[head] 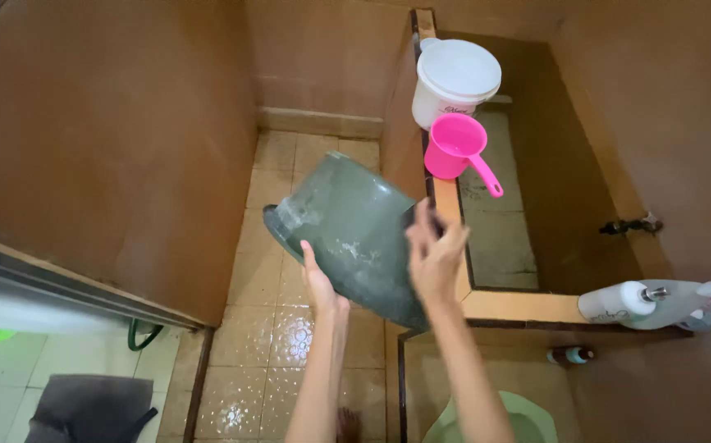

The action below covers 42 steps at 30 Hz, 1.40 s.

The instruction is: The person scrubs the inside and outside of a green basin with a black sponge, rinses it with water from a pink scoop, and then scrubs and rinses a white bucket in the same manner. The person is barefoot on a tiled bathroom floor.

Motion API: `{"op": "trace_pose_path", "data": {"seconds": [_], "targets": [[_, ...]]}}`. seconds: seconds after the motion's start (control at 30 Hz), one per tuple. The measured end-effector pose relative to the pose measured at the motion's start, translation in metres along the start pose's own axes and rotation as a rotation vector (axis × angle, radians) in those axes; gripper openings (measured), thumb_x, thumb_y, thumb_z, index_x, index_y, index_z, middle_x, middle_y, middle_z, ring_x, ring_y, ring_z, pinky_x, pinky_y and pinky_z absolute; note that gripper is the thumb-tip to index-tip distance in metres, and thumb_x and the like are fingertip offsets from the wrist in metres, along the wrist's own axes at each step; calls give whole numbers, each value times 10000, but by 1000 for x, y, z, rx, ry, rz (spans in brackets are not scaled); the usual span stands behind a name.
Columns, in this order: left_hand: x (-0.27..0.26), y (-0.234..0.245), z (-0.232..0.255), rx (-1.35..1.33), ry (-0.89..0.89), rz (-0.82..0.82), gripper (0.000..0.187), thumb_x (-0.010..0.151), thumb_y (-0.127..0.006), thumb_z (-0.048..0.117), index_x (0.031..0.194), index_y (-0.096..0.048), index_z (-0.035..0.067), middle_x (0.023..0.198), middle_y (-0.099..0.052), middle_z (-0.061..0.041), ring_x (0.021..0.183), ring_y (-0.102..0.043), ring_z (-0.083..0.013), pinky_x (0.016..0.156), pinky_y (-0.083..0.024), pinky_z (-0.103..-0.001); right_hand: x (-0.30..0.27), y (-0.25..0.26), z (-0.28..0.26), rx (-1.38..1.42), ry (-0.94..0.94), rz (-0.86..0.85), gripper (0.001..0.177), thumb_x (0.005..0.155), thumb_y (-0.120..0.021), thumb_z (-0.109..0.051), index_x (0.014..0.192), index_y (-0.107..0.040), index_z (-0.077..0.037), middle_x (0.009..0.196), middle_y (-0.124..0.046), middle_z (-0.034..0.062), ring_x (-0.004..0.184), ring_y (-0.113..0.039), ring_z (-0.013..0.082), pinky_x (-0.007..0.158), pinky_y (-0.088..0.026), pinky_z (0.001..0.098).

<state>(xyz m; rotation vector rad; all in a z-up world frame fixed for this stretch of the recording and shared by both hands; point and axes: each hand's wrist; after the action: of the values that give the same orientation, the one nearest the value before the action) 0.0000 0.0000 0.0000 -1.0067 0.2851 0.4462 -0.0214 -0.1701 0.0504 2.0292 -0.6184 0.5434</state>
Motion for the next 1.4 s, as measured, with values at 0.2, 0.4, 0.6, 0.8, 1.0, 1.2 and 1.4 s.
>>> {"op": "trace_pose_path", "data": {"seconds": [0.2,0.4,0.6,0.8,1.0,1.2,1.4], "targets": [[1,-13,7,5,-8,21,541,979,-560,394,1365,-531,15,1322,-645,-142,1136,-667,-285,952,-565,-431,2,1,-20,68,160,123,519,947,-709,-83,1455,-612,-124,1271,-575,166,1178,-497,345,1021,-443,463],[17,1,1,27,-78,58,537,1006,-597,438,1248,-604,-41,1130,-667,-194,931,-671,-309,796,-568,-447,-50,-3,-79,291,268,-178,527,879,-761,-126,1392,-648,-167,1255,-614,178,1175,-516,352,1022,-455,436],[16,0,12,-40,-87,70,453,908,-655,284,1256,-579,5,1178,-685,-136,1033,-695,-267,907,-584,-433,-15,11,-42,274,140,-23,480,912,-757,-160,1380,-647,-173,1233,-544,159,1153,-501,303,995,-470,426],[26,7,13,24,-80,152,463,876,-666,224,1271,-521,31,1169,-658,-139,1065,-675,-289,922,-580,-459,12,-13,21,188,-169,48,503,1006,-679,-202,1496,-570,-175,1227,-556,129,1063,-527,282,980,-467,405],[56,39,-16,-173,-16,-39,403,929,-670,265,1239,-565,30,1116,-641,-155,975,-647,-306,853,-564,-452,-34,-3,-90,313,214,-167,519,855,-789,-145,1360,-684,-202,1245,-624,122,1162,-535,339,1018,-456,411],[17,12,14,4,-69,97,409,876,-642,239,1239,-561,68,1166,-667,-116,1043,-675,-270,903,-569,-432,-13,-6,-43,207,100,-22,486,940,-735,-170,1419,-659,-211,1279,-620,110,1202,-506,319,1077,-424,422],[15,15,13,-35,-114,69,480,889,-639,272,1297,-561,31,1211,-663,-113,1107,-651,-278,944,-550,-436,-37,-37,25,213,-343,111,463,1014,-673,-288,1460,-598,-191,1264,-576,135,1202,-500,310,1075,-397,429]]}}
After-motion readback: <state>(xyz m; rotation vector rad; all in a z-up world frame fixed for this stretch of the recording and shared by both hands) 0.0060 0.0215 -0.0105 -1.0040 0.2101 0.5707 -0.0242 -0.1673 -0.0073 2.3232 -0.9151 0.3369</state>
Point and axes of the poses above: each hand's wrist, its own x-axis towards the middle knuckle, its own y-axis out of the back of the hand, z = x × y
